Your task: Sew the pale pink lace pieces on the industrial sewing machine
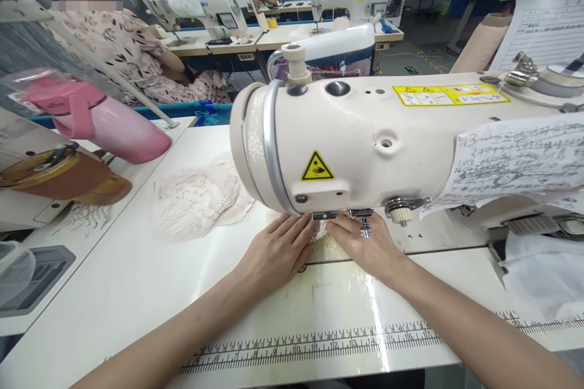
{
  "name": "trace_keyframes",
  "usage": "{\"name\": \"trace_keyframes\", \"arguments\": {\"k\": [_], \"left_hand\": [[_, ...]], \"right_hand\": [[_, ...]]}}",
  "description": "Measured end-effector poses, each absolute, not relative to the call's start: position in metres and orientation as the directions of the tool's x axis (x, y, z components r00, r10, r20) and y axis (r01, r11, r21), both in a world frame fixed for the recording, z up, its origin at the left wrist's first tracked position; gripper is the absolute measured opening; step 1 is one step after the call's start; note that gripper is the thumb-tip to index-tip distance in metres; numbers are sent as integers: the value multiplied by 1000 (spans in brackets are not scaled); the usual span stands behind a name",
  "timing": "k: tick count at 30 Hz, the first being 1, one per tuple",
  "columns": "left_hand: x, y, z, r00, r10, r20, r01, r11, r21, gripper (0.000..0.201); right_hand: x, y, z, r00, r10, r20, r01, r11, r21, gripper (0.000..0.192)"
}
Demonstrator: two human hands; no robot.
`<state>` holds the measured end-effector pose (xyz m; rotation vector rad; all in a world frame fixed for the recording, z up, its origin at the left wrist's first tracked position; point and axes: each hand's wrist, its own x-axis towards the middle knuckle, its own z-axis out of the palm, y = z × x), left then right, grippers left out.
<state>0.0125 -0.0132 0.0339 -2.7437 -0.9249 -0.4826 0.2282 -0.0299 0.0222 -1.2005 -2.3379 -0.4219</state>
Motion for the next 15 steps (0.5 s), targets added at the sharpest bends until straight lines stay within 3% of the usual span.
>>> {"name": "trace_keyframes", "arguments": {"k": [3,8,15], "left_hand": [[13,-15,34,740,568,359,631,-772,-78,35],[16,-17,35,735,585,343,646,-758,-89,38],[19,-13,33,721,611,327,665,-743,-77,35]], "right_hand": [[231,-29,23,-516,676,526,831,545,115,32],[234,-24,28,-506,683,526,796,605,-22,38],[230,-19,32,-482,718,502,760,628,-168,29]]}}
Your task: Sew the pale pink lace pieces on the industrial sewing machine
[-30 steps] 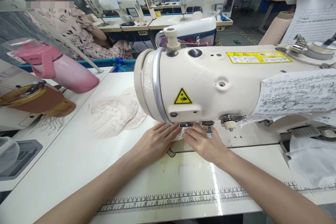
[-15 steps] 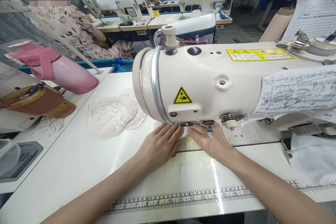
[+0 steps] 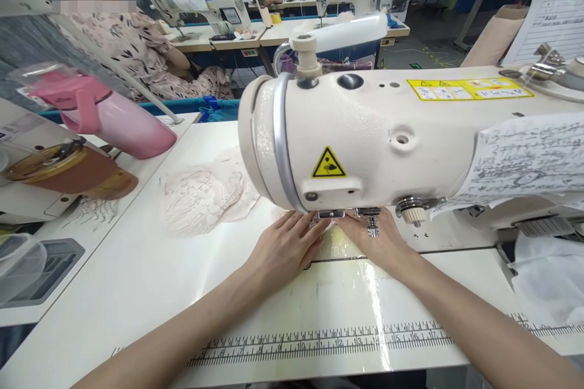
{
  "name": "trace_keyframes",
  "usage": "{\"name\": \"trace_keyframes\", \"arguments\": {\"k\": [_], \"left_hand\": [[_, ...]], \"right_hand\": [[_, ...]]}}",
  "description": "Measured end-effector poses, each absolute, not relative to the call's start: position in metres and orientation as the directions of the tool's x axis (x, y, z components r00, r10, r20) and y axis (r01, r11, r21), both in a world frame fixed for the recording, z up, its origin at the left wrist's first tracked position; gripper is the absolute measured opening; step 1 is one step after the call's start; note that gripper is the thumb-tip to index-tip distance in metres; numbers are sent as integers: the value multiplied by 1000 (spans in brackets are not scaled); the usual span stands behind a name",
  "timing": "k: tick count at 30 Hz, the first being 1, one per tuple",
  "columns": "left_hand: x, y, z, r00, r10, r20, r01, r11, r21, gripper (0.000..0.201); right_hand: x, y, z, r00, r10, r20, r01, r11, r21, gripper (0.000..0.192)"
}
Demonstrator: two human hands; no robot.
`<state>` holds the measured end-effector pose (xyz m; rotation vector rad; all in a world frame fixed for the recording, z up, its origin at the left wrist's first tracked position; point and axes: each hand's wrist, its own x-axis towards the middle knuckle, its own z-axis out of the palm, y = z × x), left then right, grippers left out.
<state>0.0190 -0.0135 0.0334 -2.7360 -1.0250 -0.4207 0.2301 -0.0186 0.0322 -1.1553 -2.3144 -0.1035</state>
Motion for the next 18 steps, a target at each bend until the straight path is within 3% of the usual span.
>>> {"name": "trace_keyframes", "arguments": {"k": [6,12,18], "left_hand": [[19,-13,32,713,612,342,673,-734,-89,35],[17,-16,27,798,462,386,550,-821,-152,33],[18,-14,28,752,526,397,597,-799,-74,34]], "right_hand": [[230,-17,31,-483,712,510,761,629,-157,32],[232,-28,21,-444,692,569,832,554,-25,20],[226,-35,19,-404,834,377,871,476,-122,35]]}}
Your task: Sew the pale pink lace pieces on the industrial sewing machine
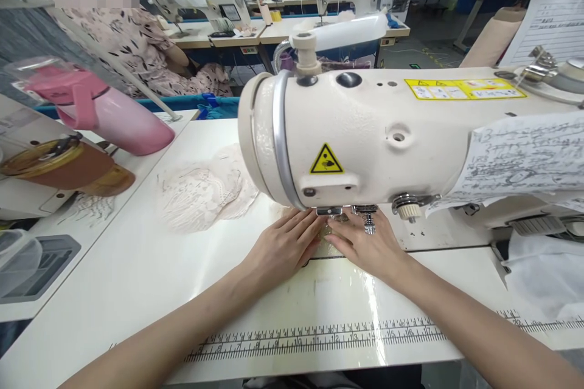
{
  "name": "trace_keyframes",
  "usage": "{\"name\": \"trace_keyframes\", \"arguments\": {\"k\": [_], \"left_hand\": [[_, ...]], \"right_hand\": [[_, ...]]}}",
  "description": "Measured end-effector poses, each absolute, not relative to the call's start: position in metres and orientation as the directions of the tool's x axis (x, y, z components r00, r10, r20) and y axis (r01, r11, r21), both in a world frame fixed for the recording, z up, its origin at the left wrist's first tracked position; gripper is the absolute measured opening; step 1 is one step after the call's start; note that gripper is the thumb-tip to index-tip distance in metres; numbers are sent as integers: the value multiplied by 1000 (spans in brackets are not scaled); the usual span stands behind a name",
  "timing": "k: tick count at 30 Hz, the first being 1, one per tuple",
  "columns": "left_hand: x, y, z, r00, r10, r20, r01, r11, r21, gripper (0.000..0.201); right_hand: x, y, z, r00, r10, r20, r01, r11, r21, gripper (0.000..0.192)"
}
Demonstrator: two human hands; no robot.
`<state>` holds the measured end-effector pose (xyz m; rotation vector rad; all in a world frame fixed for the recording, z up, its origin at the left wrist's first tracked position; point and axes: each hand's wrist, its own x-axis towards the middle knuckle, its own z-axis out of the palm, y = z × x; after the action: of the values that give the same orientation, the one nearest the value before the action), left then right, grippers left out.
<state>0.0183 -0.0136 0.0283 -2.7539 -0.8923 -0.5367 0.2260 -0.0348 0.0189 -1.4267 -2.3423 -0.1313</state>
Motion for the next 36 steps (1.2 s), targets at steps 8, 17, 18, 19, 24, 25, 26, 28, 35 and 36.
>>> {"name": "trace_keyframes", "arguments": {"k": [8,17,18,19,24,25,26,28,35,36], "left_hand": [[19,-12,31,721,572,391,631,-776,-28,35],[20,-10,30,708,605,364,651,-759,-5,36],[20,-10,29,705,612,358,654,-756,5,36],[20,-10,29,702,618,353,657,-754,14,37],[20,-10,29,699,631,337,671,-741,-3,38],[20,-10,29,699,633,333,673,-739,-8,38],[20,-10,29,698,635,331,675,-738,-8,38],[19,-9,30,695,640,328,677,-736,2,39],[20,-15,30,693,624,362,674,-739,-16,39],[19,-17,33,704,602,377,657,-753,-25,37]], "right_hand": [[222,-35,32,-434,834,340,869,487,-85,42],[221,-36,24,-487,785,383,867,487,105,42],[221,-35,25,-496,773,396,863,489,128,42],[220,-35,25,-501,761,411,861,487,148,42],[224,-35,25,-507,709,490,853,495,167,32],[225,-34,24,-507,704,497,849,508,147,29],[227,-34,24,-499,707,501,848,516,117,27],[231,-32,25,-471,725,502,853,521,48,27],[238,-24,27,-387,766,513,854,508,-114,27],[238,-24,25,-375,758,533,850,511,-128,23]]}}
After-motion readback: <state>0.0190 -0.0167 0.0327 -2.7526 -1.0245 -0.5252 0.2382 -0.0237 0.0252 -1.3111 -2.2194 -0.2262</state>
